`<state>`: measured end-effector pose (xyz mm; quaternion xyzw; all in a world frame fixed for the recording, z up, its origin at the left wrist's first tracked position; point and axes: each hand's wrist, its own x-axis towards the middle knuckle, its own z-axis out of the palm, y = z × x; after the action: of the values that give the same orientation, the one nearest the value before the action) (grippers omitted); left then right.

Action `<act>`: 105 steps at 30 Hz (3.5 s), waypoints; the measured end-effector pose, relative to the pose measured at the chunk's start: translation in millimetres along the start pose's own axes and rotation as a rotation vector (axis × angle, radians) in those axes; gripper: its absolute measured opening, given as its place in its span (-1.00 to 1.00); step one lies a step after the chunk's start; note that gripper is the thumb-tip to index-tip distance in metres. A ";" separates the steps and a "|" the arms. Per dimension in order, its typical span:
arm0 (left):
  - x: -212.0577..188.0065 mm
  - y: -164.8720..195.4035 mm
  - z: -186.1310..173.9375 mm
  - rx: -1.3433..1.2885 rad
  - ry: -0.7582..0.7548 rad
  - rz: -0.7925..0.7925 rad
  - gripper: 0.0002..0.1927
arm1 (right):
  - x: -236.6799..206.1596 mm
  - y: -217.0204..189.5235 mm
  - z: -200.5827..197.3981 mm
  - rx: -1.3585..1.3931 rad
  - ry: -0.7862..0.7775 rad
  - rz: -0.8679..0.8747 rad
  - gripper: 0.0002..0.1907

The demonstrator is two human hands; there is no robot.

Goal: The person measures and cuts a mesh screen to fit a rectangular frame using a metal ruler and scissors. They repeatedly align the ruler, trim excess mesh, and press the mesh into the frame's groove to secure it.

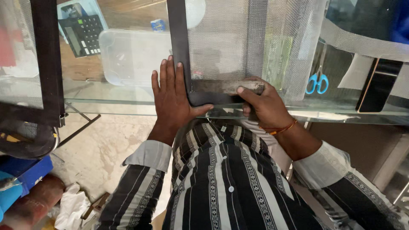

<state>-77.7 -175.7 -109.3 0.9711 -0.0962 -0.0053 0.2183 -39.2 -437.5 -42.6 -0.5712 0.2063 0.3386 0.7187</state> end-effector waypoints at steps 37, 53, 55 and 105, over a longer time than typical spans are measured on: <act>7.1 11.0 1.4 -0.042 0.003 -0.057 0.47 | -19.7 17.6 29.9 -0.014 0.057 -0.073 -0.74; 7.9 10.9 2.6 -0.041 0.077 -0.042 0.43 | -6.7 -3.7 -12.0 -0.164 0.019 -0.070 -0.83; 7.6 10.1 3.5 -0.041 0.079 -0.041 0.44 | -6.0 -1.6 -11.5 -0.183 0.016 -0.035 -0.81; -17.3 14.2 -20.7 -0.199 0.103 0.144 -0.25 | 130.4 -154.0 -13.6 -1.466 -0.311 0.107 -0.47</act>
<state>-96.2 -176.2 -85.1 0.9342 -0.1532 0.0505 0.3183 162.6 -436.0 -30.4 -0.8383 -0.1486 0.5004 0.1574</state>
